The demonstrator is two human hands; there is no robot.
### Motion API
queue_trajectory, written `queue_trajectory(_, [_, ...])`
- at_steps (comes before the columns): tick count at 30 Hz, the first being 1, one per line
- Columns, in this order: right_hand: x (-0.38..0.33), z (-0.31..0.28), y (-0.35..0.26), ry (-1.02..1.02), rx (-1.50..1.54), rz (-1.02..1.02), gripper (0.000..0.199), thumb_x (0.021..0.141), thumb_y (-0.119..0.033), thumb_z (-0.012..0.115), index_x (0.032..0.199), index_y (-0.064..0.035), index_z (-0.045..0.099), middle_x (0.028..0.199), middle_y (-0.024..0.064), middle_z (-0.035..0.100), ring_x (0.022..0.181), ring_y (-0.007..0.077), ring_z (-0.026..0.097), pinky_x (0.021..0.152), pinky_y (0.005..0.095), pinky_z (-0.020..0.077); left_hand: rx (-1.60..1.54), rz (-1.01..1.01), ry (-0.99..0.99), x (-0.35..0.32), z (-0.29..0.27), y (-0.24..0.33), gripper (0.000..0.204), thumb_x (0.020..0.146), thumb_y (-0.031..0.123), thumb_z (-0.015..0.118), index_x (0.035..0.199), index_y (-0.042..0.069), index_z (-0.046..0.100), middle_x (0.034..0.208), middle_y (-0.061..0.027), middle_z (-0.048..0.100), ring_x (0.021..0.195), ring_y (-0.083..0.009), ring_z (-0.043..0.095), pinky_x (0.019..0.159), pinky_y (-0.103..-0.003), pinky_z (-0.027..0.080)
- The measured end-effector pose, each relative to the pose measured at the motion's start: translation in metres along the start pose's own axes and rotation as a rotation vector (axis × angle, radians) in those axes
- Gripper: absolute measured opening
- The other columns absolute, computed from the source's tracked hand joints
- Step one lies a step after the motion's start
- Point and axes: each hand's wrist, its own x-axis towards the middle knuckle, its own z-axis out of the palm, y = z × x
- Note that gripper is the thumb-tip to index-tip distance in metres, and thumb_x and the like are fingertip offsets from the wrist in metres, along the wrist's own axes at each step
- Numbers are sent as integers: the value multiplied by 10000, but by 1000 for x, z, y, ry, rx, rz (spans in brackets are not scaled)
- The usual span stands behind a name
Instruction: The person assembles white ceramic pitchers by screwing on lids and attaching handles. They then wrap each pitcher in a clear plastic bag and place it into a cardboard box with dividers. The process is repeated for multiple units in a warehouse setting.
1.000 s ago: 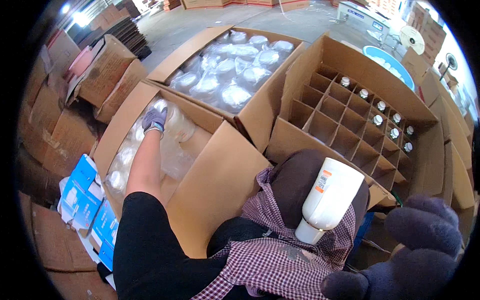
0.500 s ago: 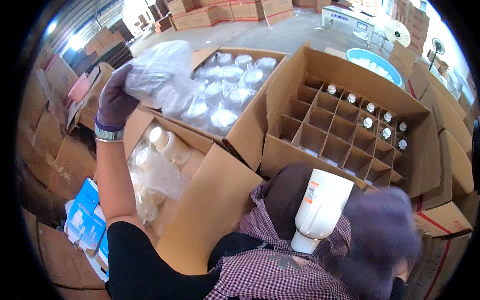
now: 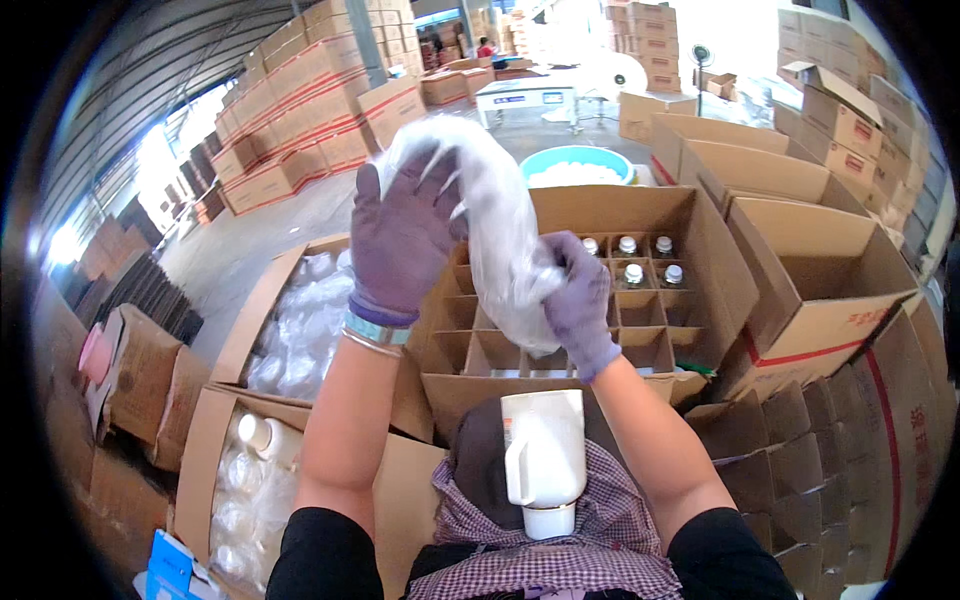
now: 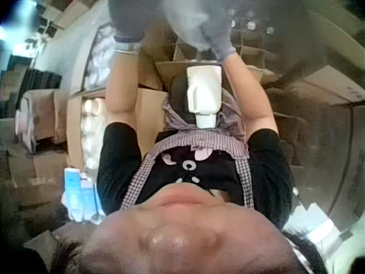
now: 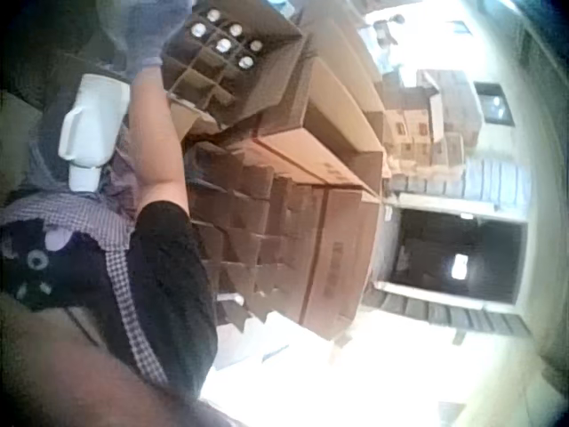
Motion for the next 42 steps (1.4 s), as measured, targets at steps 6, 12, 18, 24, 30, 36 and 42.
queue_trajectory(6, [-9,3,48,160,730,644,258,914,-189,701,1074,13,681,975,75,720,814,162,662,772,301,546,1990,472,481,-54,66,-151,1130,776,511,832,1566,-12,216,1505,-222,400,1386,-344,410,1140,-471,348])
queue_trajectory(12, [-32,-19,42,6,900,594,334,973,-252,673,1192,-1,640,1050,55,685,895,136,652,810,277,546,1381,62,792,-87,-3,-167,549,800,183,834,1272,11,613,1140,-86,671,1049,-183,629,905,-336,515])
queue_trajectory(18, [-51,-58,114,-372,206,400,230,874,-198,713,1010,-13,707,1019,85,729,978,155,678,812,309,551,409,380,1122,-118,-82,-122,151,970,186,664,1072,76,673,1059,-85,702,1006,-205,662,937,-355,525])
queue_trajectory(24, [-152,-78,200,-647,-355,31,313,848,-211,628,1110,-42,654,1023,207,684,985,383,632,920,448,486,862,-144,954,-209,-135,-183,292,1024,372,601,984,87,654,942,-31,660,857,-138,601,778,-299,501])
queue_trajectory(30, [-155,-91,117,-663,-13,367,274,947,-271,581,969,1,593,918,238,652,878,435,632,769,484,495,1041,-190,1010,-240,-91,-198,464,1064,490,475,922,73,621,753,34,526,701,-73,459,636,-228,398])
queue_trajectory(36, [-177,-112,43,-620,-83,4,166,874,-208,655,907,-48,623,927,170,642,921,352,623,887,471,475,1253,23,886,-249,9,-180,559,975,639,528,920,82,514,719,54,423,616,-66,363,565,-228,310])
queue_trajectory(42, [-223,-143,31,-888,-269,-83,161,847,-206,653,959,-91,666,1033,125,656,1092,312,604,1040,477,421,1296,-208,674,-271,72,-189,890,519,706,873,1009,69,491,809,12,490,675,-90,460,611,-236,407])
